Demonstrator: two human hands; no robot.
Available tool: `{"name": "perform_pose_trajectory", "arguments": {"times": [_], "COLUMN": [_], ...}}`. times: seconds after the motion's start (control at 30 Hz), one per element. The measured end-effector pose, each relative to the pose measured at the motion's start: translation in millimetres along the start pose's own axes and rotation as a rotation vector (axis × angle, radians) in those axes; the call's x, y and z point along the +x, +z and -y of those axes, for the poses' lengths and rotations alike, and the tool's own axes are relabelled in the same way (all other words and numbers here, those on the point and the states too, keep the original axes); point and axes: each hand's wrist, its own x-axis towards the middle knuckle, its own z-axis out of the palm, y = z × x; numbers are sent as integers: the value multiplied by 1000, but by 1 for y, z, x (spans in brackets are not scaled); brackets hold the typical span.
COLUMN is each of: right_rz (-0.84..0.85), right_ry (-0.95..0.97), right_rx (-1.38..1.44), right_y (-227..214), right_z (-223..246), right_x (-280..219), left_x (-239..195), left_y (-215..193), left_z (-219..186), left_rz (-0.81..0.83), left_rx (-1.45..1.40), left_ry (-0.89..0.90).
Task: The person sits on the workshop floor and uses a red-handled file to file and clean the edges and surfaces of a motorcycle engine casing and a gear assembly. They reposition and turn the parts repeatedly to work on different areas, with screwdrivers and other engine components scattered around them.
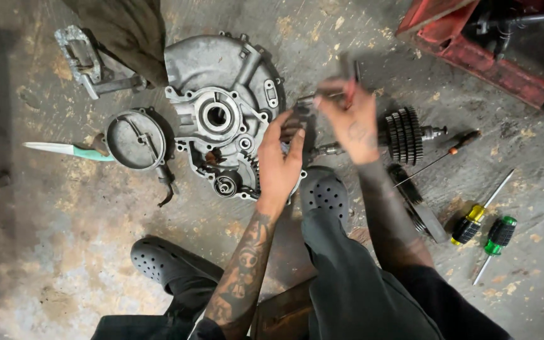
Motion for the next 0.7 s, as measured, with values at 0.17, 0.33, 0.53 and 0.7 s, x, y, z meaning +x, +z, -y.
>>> {"name": "perform_pose_trajectory", "arguments": {"times": [0.17,0.33,0.53,0.7], "right_rz": [149,-251,-530,-607], "right_ry": [-539,-513,-601,-717], "right_rx": [614,-276,-824,-894], "right_y": [7,8,3,2], "right_z": [-47,-43,-88,-95], "right_x": [76,127,172,170], "left_x": [5,9,15,6], "left_y": [-20,-29,-28,-34], "left_z": [2,14,4,2], "left_rz": [38,40,69,79], "left_rx": [115,140,173,256], "left_ry": [-25,-7,20,37]}}
